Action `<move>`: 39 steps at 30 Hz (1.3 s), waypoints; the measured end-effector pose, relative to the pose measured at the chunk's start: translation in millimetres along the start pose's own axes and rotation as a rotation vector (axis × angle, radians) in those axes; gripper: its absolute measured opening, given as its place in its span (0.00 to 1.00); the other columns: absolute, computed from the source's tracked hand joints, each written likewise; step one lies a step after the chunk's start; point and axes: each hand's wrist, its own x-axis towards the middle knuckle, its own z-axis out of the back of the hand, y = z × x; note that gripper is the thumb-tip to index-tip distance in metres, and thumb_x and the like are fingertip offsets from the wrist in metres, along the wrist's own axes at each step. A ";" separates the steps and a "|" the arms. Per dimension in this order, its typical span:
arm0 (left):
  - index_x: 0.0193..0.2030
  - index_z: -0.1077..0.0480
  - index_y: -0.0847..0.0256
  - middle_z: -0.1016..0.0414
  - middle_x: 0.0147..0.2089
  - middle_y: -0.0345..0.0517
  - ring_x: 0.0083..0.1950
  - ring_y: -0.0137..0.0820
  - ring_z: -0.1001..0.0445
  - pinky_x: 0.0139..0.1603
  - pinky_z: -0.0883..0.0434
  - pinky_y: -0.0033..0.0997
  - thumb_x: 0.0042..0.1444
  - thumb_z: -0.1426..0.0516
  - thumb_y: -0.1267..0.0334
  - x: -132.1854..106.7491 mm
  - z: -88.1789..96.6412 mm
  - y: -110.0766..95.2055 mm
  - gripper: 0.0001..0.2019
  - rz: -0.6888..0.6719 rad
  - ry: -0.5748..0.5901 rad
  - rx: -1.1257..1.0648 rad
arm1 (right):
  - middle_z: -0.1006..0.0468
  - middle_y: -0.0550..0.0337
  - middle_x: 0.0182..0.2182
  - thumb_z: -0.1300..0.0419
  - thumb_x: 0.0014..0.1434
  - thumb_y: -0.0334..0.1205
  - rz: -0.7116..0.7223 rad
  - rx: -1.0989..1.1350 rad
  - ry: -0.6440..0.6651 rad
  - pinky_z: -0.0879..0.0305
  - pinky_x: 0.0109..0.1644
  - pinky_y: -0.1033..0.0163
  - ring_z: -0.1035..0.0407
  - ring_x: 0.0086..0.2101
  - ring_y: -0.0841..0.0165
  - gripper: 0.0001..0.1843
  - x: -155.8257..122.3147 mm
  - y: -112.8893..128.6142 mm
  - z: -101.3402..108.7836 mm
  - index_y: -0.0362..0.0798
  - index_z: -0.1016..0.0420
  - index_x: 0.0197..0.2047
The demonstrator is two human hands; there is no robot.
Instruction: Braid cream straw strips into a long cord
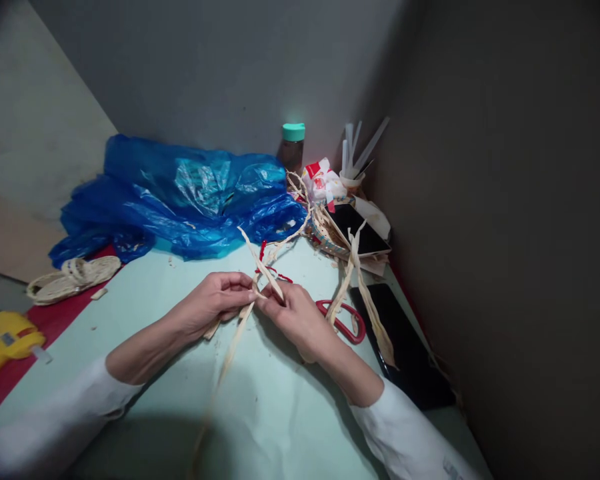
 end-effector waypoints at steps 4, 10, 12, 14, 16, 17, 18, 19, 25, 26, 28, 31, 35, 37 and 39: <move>0.33 0.30 0.67 0.37 0.20 0.35 0.18 0.17 0.47 0.17 0.54 0.21 0.43 0.37 0.62 -3.7 -6.1 -4.4 0.12 0.005 -0.025 -0.007 | 0.42 0.67 0.23 0.44 0.55 0.41 -0.012 0.034 0.018 0.54 0.28 0.66 0.49 0.25 0.74 0.10 0.4 3.0 1.8 0.47 0.38 0.27; 0.29 0.32 0.65 0.39 0.19 0.33 0.16 0.15 0.49 0.16 0.57 0.20 0.44 0.37 0.64 -5.6 -2.0 -1.1 0.09 0.041 0.016 -0.093 | 0.36 0.65 0.24 0.46 0.59 0.47 -0.016 -0.063 -0.041 0.50 0.30 0.65 0.45 0.26 0.72 0.12 -4.7 14.6 5.6 0.47 0.35 0.30; 0.28 0.32 0.66 0.35 0.19 0.37 0.16 0.15 0.48 0.16 0.58 0.19 0.44 0.37 0.65 -6.0 0.9 -0.9 0.08 0.060 0.010 -0.089 | 0.34 0.63 0.26 0.51 0.63 0.50 0.035 -0.148 -0.136 0.48 0.31 0.65 0.42 0.28 0.71 0.16 -7.9 18.0 11.6 0.48 0.33 0.32; 0.29 0.31 0.67 0.30 0.20 0.42 0.15 0.16 0.46 0.15 0.57 0.19 0.45 0.38 0.66 -6.3 2.2 -1.5 0.07 0.074 -0.012 -0.094 | 0.36 0.63 0.24 0.56 0.66 0.51 0.100 -0.223 -0.193 0.48 0.31 0.64 0.43 0.27 0.70 0.21 -10.4 20.8 18.8 0.48 0.33 0.29; 0.29 0.31 0.67 0.25 0.24 0.47 0.15 0.16 0.43 0.14 0.56 0.19 0.44 0.38 0.69 -6.3 1.4 -2.1 0.06 0.077 -0.038 -0.126 | 0.37 0.62 0.22 0.59 0.66 0.50 0.142 -0.251 -0.186 0.48 0.31 0.64 0.44 0.26 0.70 0.25 -11.8 23.1 23.9 0.47 0.33 0.25; 0.29 0.31 0.67 0.24 0.25 0.49 0.16 0.17 0.41 0.13 0.55 0.18 0.43 0.39 0.70 -6.3 0.4 -2.1 0.05 0.074 -0.050 -0.147 | 0.38 0.62 0.22 0.57 0.66 0.50 0.148 -0.235 -0.172 0.48 0.31 0.64 0.44 0.26 0.70 0.24 -12.1 24.1 24.7 0.47 0.34 0.24; 0.28 0.31 0.67 0.24 0.26 0.49 0.17 0.18 0.38 0.13 0.54 0.18 0.43 0.39 0.71 -6.4 -0.7 -1.9 0.05 0.068 -0.061 -0.166 | 0.37 0.62 0.22 0.55 0.65 0.50 0.141 -0.204 -0.154 0.48 0.30 0.65 0.44 0.26 0.71 0.23 -12.3 25.0 24.2 0.47 0.34 0.25; 0.28 0.31 0.67 0.24 0.27 0.49 0.18 0.19 0.35 0.13 0.53 0.17 0.43 0.39 0.71 -6.5 -1.7 -1.5 0.04 0.059 -0.067 -0.181 | 0.37 0.63 0.23 0.52 0.64 0.51 0.122 -0.163 -0.133 0.49 0.29 0.65 0.44 0.25 0.72 0.21 -12.7 25.9 22.5 0.46 0.35 0.25; 0.32 0.31 0.68 0.23 0.29 0.52 0.22 0.22 0.28 0.12 0.54 0.16 0.46 0.40 0.72 -9.5 -4.3 2.0 0.05 0.013 -0.089 -0.237 | 0.38 0.64 0.24 0.50 0.63 0.55 0.012 0.053 0.017 0.48 0.26 0.68 0.45 0.24 0.74 0.20 -21.6 36.1 16.3 0.47 0.33 0.32; 0.32 0.31 0.68 0.23 0.30 0.53 0.24 0.24 0.26 0.12 0.54 0.16 0.46 0.40 0.72 -10.1 -4.4 2.3 0.05 0.008 -0.093 -0.258 | 0.37 0.63 0.24 0.50 0.63 0.55 0.050 0.050 -0.005 0.47 0.27 0.67 0.44 0.24 0.73 0.20 -23.7 39.0 18.8 0.47 0.32 0.32; 0.32 0.32 0.68 0.23 0.32 0.54 0.29 0.28 0.23 0.12 0.54 0.17 0.46 0.40 0.72 -11.2 -4.9 2.4 0.06 -0.006 -0.093 -0.306 | 0.33 0.60 0.26 0.49 0.63 0.53 0.145 -0.031 -0.086 0.46 0.29 0.66 0.40 0.27 0.71 0.20 -27.0 44.6 24.3 0.46 0.29 0.30; 0.35 0.31 0.68 0.23 0.37 0.56 0.33 0.31 0.22 0.13 0.52 0.18 0.46 0.39 0.70 -13.5 -6.2 1.4 0.08 -0.063 -0.046 -0.343 | 0.31 0.61 0.25 0.46 0.62 0.49 0.175 -0.213 -0.161 0.47 0.28 0.66 0.39 0.26 0.71 0.18 -29.6 47.4 25.2 0.46 0.29 0.28; 0.41 0.30 0.69 0.22 0.42 0.57 0.18 0.16 0.36 0.14 0.51 0.19 0.51 0.39 0.63 -17.0 -6.9 -0.5 0.13 -0.170 0.034 -0.320 | 0.30 0.63 0.19 0.46 0.62 0.47 0.045 -0.293 -0.009 0.47 0.23 0.67 0.39 0.19 0.73 0.15 -32.6 37.0 6.8 0.47 0.32 0.29; 0.42 0.30 0.68 0.22 0.43 0.57 0.16 0.14 0.42 0.14 0.52 0.20 0.52 0.39 0.60 -17.8 -6.6 -0.9 0.15 -0.205 0.046 -0.319 | 0.28 0.63 0.18 0.48 0.63 0.47 -0.024 -0.285 0.091 0.47 0.21 0.67 0.38 0.16 0.73 0.14 -35.0 29.6 -4.5 0.48 0.35 0.30; 0.43 0.30 0.67 0.22 0.45 0.58 0.17 0.14 0.42 0.14 0.54 0.20 0.51 0.38 0.59 -17.9 -6.3 -0.7 0.15 -0.209 0.045 -0.322 | 0.27 0.63 0.16 0.50 0.64 0.47 -0.080 -0.254 0.166 0.47 0.18 0.68 0.39 0.13 0.72 0.13 -37.0 23.5 -13.5 0.49 0.37 0.32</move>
